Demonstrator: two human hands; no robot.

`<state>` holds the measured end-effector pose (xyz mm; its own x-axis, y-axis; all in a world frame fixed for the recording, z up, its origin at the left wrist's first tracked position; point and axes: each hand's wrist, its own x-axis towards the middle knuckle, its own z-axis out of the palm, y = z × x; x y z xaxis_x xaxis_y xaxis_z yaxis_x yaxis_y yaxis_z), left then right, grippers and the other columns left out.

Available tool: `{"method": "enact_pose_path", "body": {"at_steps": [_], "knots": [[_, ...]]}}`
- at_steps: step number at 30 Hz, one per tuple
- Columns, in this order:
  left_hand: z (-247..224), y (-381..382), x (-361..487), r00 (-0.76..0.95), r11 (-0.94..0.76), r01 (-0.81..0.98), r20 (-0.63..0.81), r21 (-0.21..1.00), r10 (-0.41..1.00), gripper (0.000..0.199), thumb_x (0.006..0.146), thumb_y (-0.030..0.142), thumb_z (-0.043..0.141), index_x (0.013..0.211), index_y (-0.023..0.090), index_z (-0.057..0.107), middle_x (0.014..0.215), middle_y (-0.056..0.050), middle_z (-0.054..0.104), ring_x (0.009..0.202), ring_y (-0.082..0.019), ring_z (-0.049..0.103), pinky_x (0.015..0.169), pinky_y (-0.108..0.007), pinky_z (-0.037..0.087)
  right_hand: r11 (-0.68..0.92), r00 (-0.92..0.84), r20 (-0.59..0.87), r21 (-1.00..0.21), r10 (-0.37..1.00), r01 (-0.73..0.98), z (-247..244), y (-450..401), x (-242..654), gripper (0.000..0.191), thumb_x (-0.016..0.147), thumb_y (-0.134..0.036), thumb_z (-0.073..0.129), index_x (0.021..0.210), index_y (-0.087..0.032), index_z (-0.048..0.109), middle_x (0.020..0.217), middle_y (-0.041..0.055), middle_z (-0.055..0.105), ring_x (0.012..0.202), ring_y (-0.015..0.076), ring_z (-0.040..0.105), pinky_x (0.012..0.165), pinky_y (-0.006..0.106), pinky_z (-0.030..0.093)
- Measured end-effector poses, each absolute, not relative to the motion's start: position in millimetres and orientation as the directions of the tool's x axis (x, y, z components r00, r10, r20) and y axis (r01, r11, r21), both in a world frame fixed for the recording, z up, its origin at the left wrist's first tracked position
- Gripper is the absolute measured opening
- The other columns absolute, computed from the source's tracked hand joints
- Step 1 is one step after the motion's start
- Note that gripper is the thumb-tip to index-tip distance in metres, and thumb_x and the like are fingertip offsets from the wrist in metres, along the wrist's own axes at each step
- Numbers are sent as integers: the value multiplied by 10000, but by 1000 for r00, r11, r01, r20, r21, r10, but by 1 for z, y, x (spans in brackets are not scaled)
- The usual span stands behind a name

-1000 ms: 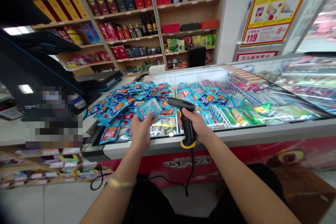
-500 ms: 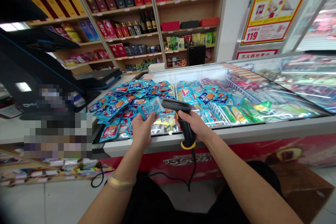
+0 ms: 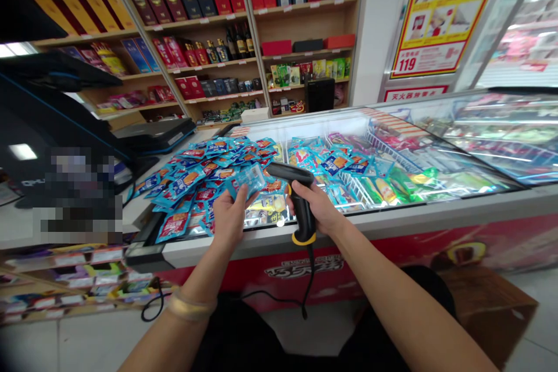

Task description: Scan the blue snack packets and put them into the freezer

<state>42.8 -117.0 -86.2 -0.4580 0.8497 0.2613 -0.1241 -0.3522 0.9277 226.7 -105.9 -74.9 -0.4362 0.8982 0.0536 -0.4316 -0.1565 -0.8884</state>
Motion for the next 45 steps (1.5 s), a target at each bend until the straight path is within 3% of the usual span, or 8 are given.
{"method": "enact_pose_path", "body": {"at_steps": [6, 9, 15, 20, 28, 33, 39, 45], "knots": [[-65, -90, 80, -132, -433, 456, 540, 778, 832, 248, 877, 296, 561, 1022, 184, 727, 800, -19, 724, 721, -154, 652, 793, -304, 552, -121, -265, 15, -864, 964, -489, -68, -89, 278, 425, 686, -577, 747, 784, -189, 606, 583, -12, 582, 497, 112, 518, 461, 219, 421], [-56, -65, 118, 99, -515, 560, 565, 649, 819, 376, 930, 212, 441, 1244, 202, 646, 1089, -65, 733, 972, -194, 686, 919, -329, 524, -121, -126, -67, -866, 990, -485, -65, -80, 315, 397, 713, -560, 734, 783, -192, 602, 563, -17, 571, 476, 110, 515, 431, 207, 424], [-69, -29, 192, 451, -521, 768, 262, 373, 853, 587, 944, 359, 490, 1505, 255, 350, 1591, -138, 301, 1482, -344, 223, 1159, -576, 275, -90, 92, -160, -851, 983, -518, -63, -62, 362, 336, 822, -500, 661, 738, -182, 589, 533, -1, 559, 447, 108, 505, 429, 203, 460], [-84, -16, 213, 440, -449, 867, 88, 215, 894, 624, 956, 516, 411, 1534, 367, 231, 1657, -82, 55, 1489, -432, 15, 1127, -709, 176, -120, 78, -192, -833, 978, -540, -64, -49, 367, 339, 879, -475, 597, 725, -173, 583, 534, 6, 559, 442, 102, 503, 434, 195, 467], [-64, -21, 209, 404, -402, 868, 54, 291, 913, 779, 875, 510, 573, 1539, 375, 189, 1660, -77, 15, 1483, -456, -8, 1094, -741, 199, -112, 20, -144, -842, 989, -528, -62, -46, 362, 338, 833, -508, 639, 754, -182, 592, 552, 1, 559, 450, 108, 499, 427, 212, 460], [-64, -54, 150, 383, -468, 837, 307, 284, 871, 764, 827, 360, 668, 1503, 271, 324, 1612, -163, 218, 1483, -390, 187, 1143, -645, 237, -116, -37, -114, -846, 993, -520, -62, -60, 342, 373, 779, -553, 677, 772, -189, 598, 571, -3, 565, 470, 114, 511, 429, 220, 445], [-73, -99, 36, 175, -527, 786, 701, 323, 691, 430, 878, 292, 548, 1299, 205, 554, 1314, -136, 582, 1259, -255, 539, 1063, -441, 447, -163, -223, -53, -845, 973, -510, -67, -81, 288, 404, 720, -576, 725, 768, -201, 584, 592, -9, 582, 500, 118, 520, 446, 231, 419], [-76, -140, -22, -8, -211, 937, 621, 278, 783, 551, 790, 269, 566, 1336, 206, 536, 1331, -133, 568, 1237, -304, 536, 1043, -477, 438, -236, -363, -50, -839, 931, -490, -73, -93, 241, 436, 673, -585, 752, 761, -192, 585, 564, -18, 562, 494, 114, 509, 448, 225, 393]]}}
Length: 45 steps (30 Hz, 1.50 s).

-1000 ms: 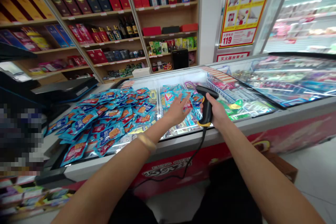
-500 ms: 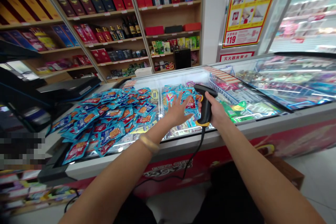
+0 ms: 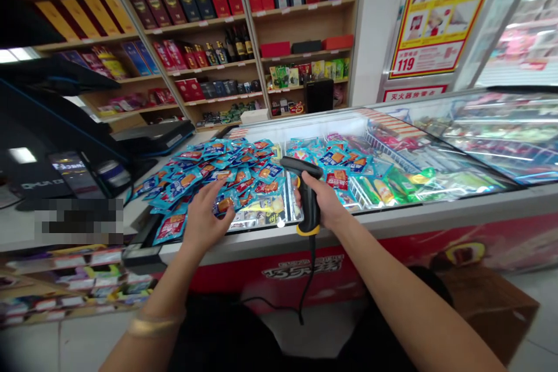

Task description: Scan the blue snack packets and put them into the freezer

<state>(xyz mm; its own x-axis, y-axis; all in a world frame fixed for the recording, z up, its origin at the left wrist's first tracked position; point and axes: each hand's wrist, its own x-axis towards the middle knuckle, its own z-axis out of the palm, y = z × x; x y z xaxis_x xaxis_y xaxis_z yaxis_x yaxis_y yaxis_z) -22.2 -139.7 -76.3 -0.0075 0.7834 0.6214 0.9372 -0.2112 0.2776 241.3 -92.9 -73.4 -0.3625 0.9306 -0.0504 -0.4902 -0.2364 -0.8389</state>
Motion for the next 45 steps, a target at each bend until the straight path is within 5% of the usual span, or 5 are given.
{"method": "enact_pose_path", "body": {"at_steps": [9, 18, 22, 32, 45], "knots": [[-89, -143, -26, -156, 29, 964, 472, 265, 868, 544, 801, 200, 509, 1343, 180, 543, 1220, -158, 611, 1147, -332, 563, 997, -531, 436, -217, -388, -32, -869, 921, -445, -75, -100, 239, 446, 666, -590, 754, 782, -186, 603, 557, -12, 574, 500, 115, 498, 490, 232, 410], [-90, -140, -32, -364, -270, 752, 720, 602, 591, 355, 939, 365, 440, 1147, 202, 678, 1120, -96, 667, 1078, -218, 619, 995, -368, 489, -172, -364, -14, -898, 931, -406, -76, -101, 238, 460, 668, -605, 744, 784, -183, 600, 563, -2, 580, 493, 120, 504, 462, 235, 397], [-83, -134, -7, -599, -350, 285, 451, 892, 662, 467, 927, 488, 472, 1279, 202, 583, 1139, -91, 680, 967, -207, 665, 864, -376, 572, -170, -366, -17, -905, 930, -391, -74, -102, 238, 479, 644, -617, 754, 779, -180, 611, 558, -2, 583, 486, 119, 501, 457, 235, 397], [-88, -110, 49, -388, -261, 157, 302, 952, 871, 557, 864, 555, 554, 1274, 180, 602, 1113, -94, 634, 647, -131, 605, 491, -279, 589, -133, -405, 18, -931, 914, -340, -75, -105, 238, 449, 671, -579, 757, 784, -166, 622, 561, 9, 597, 492, 116, 509, 487, 236, 420], [-94, -111, 50, -280, -283, 73, 292, 956, 914, 486, 797, 482, 644, 1160, 164, 695, 707, 34, 529, 580, -58, 443, 675, -289, 617, -113, -489, 46, -950, 871, -290, -74, -106, 239, 457, 671, -604, 749, 743, -174, 613, 544, 2, 588, 482, 118, 508, 480, 242, 415]]}}
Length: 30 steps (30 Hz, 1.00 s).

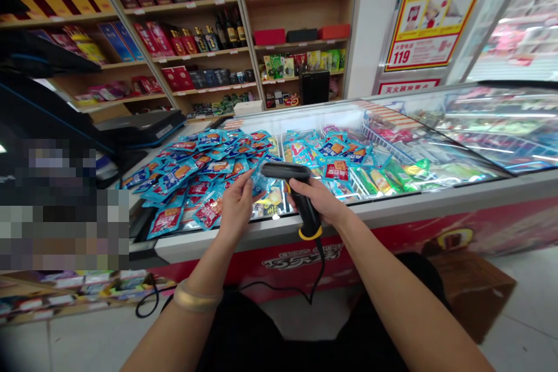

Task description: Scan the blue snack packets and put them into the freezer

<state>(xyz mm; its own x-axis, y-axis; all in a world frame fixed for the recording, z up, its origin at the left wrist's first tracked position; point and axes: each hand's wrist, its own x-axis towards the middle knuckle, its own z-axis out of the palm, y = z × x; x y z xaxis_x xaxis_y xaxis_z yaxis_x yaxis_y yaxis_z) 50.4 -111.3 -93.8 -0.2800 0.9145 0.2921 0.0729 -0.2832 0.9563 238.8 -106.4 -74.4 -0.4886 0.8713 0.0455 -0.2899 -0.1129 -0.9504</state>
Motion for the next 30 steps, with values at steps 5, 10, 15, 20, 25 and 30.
{"method": "enact_pose_path", "body": {"at_steps": [5, 10, 15, 20, 25, 30], "knots": [[-95, -112, 50, -323, -299, 51, 299, 953, 898, 480, 810, 489, 627, 1173, 183, 695, 747, 20, 559, 648, -78, 503, 698, -294, 621, -130, -450, 18, -947, 893, -295, -72, -107, 238, 470, 656, -613, 757, 744, -170, 624, 544, 2, 588, 483, 111, 502, 472, 232, 410], [-96, -113, 50, -329, -294, 77, 303, 953, 894, 459, 832, 475, 609, 1179, 186, 692, 793, 0, 614, 719, -103, 569, 744, -318, 625, -132, -449, 15, -947, 893, -293, -72, -107, 239, 444, 673, -590, 755, 737, -174, 615, 543, 3, 590, 482, 114, 508, 464, 236, 410], [-96, -112, 49, -338, -300, 82, 309, 951, 889, 465, 832, 488, 605, 1179, 190, 693, 900, -20, 668, 806, -125, 613, 773, -341, 624, -129, -450, 18, -947, 893, -293, -73, -106, 238, 446, 677, -593, 750, 733, -175, 609, 543, 5, 594, 478, 114, 512, 468, 239, 408], [-97, -109, 46, -298, -292, 110, 312, 950, 902, 462, 804, 463, 650, 1166, 182, 704, 1030, -38, 714, 832, -148, 659, 812, -365, 613, -129, -410, 36, -920, 911, -369, -72, -105, 239, 464, 663, -611, 746, 761, -180, 607, 559, 4, 591, 491, 120, 512, 472, 240, 404], [-92, -97, 65, -168, -310, 307, 372, 900, 913, 400, 840, 399, 626, 1154, 167, 714, 911, -34, 755, 768, -190, 703, 791, -376, 599, -87, -262, 46, -876, 964, -475, -69, -96, 270, 463, 658, -616, 746, 768, -193, 595, 581, -14, 576, 515, 115, 512, 481, 233, 410], [-78, -71, 118, 176, -479, 634, 490, 606, 854, 356, 924, 187, 460, 1197, 192, 688, 1184, -86, 714, 1096, -227, 669, 992, -375, 507, -20, -109, 31, -895, 994, -445, -64, -84, 320, 416, 714, -585, 731, 758, -197, 588, 576, -16, 573, 515, 108, 515, 464, 214, 409]]}}
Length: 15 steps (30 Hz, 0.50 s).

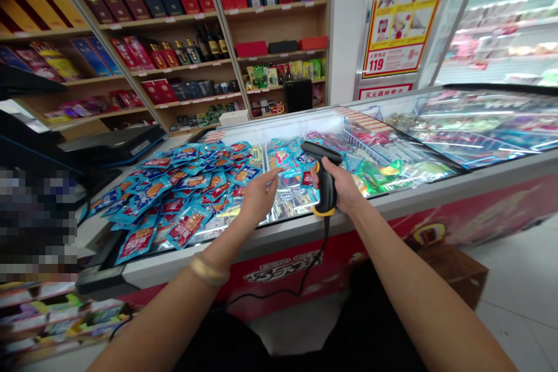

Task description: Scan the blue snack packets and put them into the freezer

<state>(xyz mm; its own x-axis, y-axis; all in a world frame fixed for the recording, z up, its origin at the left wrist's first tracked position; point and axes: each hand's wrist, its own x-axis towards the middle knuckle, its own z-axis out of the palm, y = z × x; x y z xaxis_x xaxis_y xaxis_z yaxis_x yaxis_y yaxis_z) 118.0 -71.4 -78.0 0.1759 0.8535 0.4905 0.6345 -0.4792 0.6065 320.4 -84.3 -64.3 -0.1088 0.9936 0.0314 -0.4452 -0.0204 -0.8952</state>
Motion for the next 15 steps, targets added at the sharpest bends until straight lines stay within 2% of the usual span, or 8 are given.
{"method": "enact_pose_path", "body": {"at_steps": [3, 7, 10, 15], "knots": [[-77, -55, 155, 372, -513, 750, 374, 417, 849, 414, 941, 182, 445, 1333, 186, 578, 1384, -127, 586, 1317, -251, 520, 1096, -409, 420, -45, -37, -32, -899, 999, -436, -64, -77, 342, 406, 720, -573, 730, 742, -195, 584, 570, -6, 582, 498, 118, 521, 424, 216, 401], [-83, -34, 192, 398, -415, 883, 120, 220, 910, 544, 959, 335, 480, 1476, 200, 383, 1565, -191, 329, 1457, -350, 289, 1136, -554, 313, -76, 4, -86, -899, 996, -432, -66, -66, 356, 398, 751, -566, 705, 741, -190, 575, 550, 0, 584, 458, 119, 520, 408, 222, 413], [-85, -19, 207, 391, -399, 898, 82, 182, 917, 515, 989, 358, 394, 1484, 223, 356, 1592, -180, 274, 1473, -346, 247, 1149, -574, 266, -94, 2, -106, -887, 994, -452, -65, -57, 360, 390, 788, -559, 677, 738, -185, 577, 526, 2, 576, 449, 119, 525, 420, 223, 432], [-81, -8, 217, 366, -372, 901, 67, 225, 928, 517, 996, 368, 354, 1498, 248, 324, 1604, -154, 260, 1488, -333, 209, 1152, -626, 209, -85, -20, -86, -876, 996, -475, -60, -48, 360, 366, 815, -523, 670, 714, -185, 572, 523, 7, 579, 456, 116, 526, 482, 231, 484]]}}
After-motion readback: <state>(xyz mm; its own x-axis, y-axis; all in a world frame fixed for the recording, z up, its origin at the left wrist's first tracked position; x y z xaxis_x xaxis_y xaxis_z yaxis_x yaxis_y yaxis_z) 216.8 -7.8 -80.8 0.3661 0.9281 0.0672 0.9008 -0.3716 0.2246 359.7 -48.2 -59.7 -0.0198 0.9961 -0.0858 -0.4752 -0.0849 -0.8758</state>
